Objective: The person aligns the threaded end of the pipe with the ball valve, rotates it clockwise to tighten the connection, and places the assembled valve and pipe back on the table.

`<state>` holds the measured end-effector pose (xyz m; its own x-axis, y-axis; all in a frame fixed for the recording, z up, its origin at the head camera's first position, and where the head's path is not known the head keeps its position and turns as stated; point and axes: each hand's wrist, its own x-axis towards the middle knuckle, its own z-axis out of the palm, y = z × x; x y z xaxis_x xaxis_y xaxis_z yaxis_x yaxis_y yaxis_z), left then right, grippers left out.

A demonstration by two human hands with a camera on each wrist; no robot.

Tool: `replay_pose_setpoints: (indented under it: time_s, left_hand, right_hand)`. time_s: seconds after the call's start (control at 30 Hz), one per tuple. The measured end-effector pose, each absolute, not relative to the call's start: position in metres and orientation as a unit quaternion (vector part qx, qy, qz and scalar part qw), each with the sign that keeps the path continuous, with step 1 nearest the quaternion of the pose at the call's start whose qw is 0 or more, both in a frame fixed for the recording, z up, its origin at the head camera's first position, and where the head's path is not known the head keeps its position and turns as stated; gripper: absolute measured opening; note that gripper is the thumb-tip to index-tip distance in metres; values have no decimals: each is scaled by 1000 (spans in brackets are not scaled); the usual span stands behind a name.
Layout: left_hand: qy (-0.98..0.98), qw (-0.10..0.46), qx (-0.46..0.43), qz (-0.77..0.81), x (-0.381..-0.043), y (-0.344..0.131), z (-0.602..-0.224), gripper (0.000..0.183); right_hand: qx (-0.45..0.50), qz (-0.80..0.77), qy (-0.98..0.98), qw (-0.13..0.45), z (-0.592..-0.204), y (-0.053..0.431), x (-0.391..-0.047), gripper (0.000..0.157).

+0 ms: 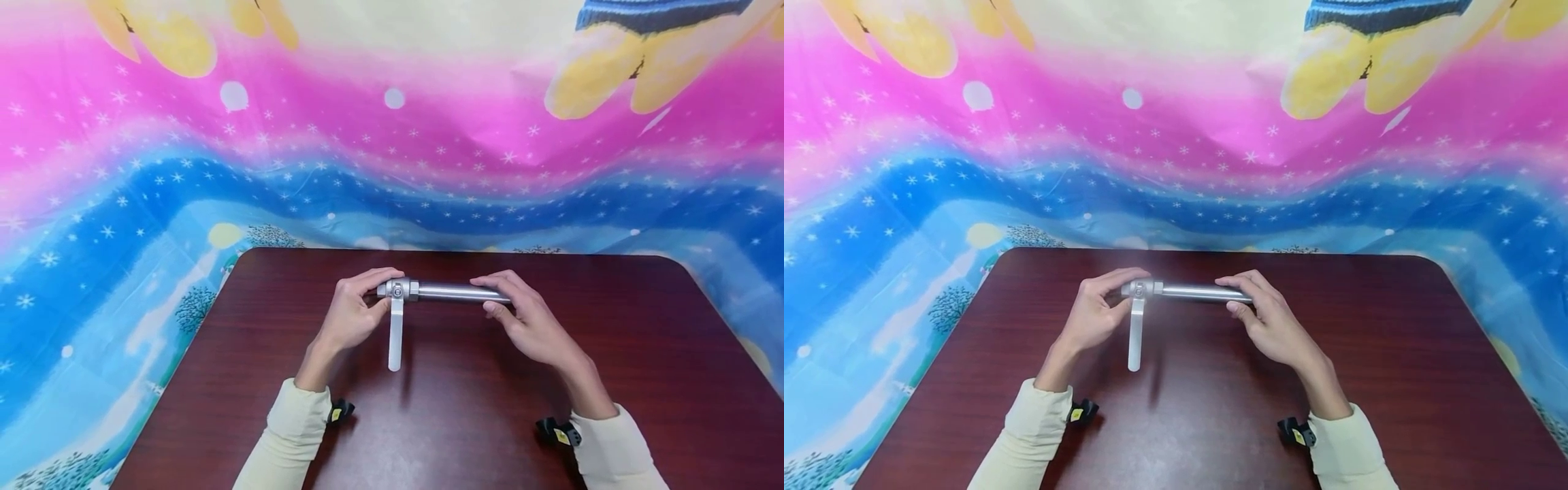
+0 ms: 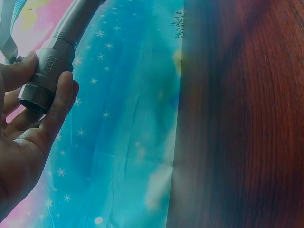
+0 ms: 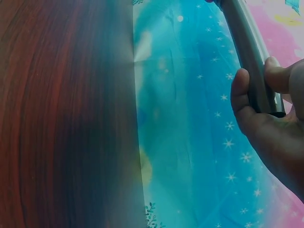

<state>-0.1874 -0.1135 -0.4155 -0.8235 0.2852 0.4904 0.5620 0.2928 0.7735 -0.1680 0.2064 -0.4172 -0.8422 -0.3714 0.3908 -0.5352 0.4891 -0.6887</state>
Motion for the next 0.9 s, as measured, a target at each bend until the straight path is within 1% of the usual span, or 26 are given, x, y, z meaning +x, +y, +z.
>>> replay_pose_setpoints:
  time_s: [0.23, 0.37, 0.6, 0.9]
  left_hand:
    - [-793, 132, -268, -531, -188, -112, -416, 52]
    - [-796, 128, -265, -530, -188, -112, -415, 51]
    - [-794, 125, -265, -533, -187, -111, -415, 50]
    - [-796, 124, -262, -532, -188, -114, -416, 51]
  right_hand:
    - [264, 410, -864, 125, -417, 205, -165, 52]
    - [264, 408, -863, 135, -417, 204, -164, 51]
    - [263, 412, -862, 137, -415, 205, -164, 48]
    - [264, 421, -858, 125, -414, 206, -168, 47]
